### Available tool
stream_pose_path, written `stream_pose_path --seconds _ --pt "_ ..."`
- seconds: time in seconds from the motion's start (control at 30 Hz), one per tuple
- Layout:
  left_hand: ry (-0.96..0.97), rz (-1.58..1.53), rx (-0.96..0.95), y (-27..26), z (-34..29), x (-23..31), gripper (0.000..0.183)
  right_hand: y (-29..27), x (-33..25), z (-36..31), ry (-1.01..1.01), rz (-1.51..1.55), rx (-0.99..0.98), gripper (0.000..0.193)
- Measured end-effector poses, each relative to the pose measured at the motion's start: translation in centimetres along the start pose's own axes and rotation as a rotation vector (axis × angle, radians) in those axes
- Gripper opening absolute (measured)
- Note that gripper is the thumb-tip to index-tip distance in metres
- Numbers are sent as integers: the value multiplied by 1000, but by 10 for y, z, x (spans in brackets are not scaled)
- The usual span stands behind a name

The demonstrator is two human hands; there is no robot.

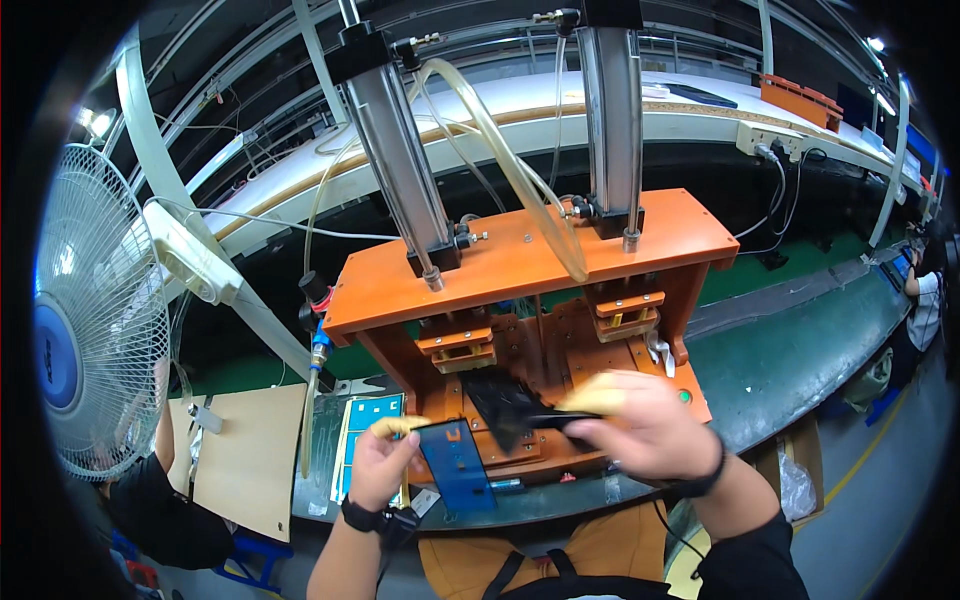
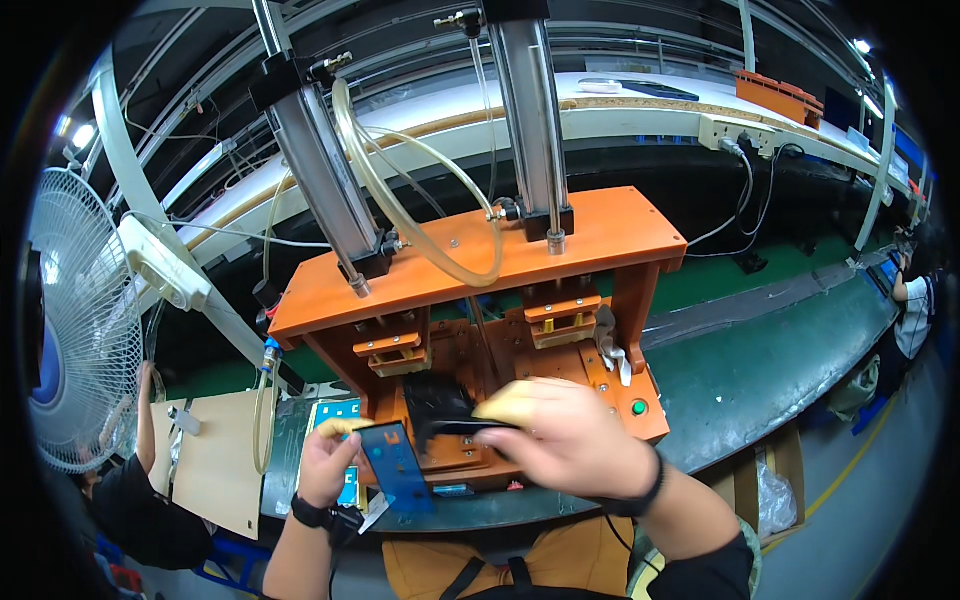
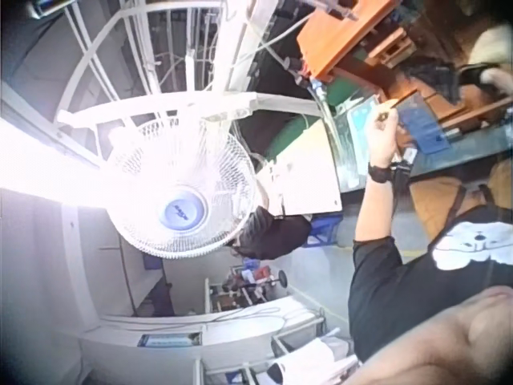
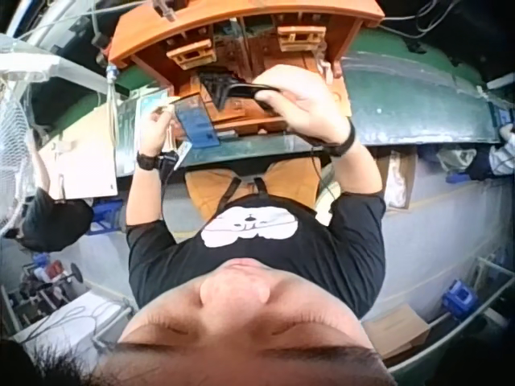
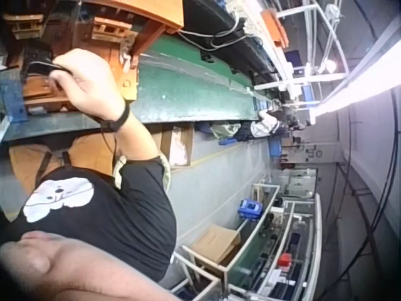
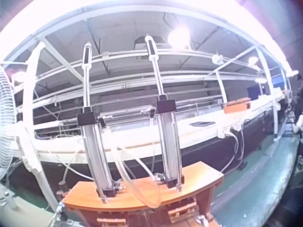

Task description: Operate a pneumatic press to assemble or shape plastic/electronic components.

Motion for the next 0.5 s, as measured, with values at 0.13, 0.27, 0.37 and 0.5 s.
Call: stream_pose_path --seconds 0.13,0.27,0.37,0.5 --pt "184 201 68 21 46 18 28 -98 3 -114 244 389 381 15" --pt "119 380 118 34 89 19 36 -167 29 -267 87 574 1029 37" --pt "242 666 105 39 112 21 36 -188 59 -356 249 625 1266 22" --pt "-15 998 49 27 156 -3 40 -197 131 -420 537 433 1477 22"
Point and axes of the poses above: each hand's wrist, its own z-axis towards the middle knuckle, its own y-axis out of the palm, x = y × z, the point moved 6 cm from there along z, towards the middle knuckle, and after that the axes turned 14 degrees about -y, right-handed, at the moved point
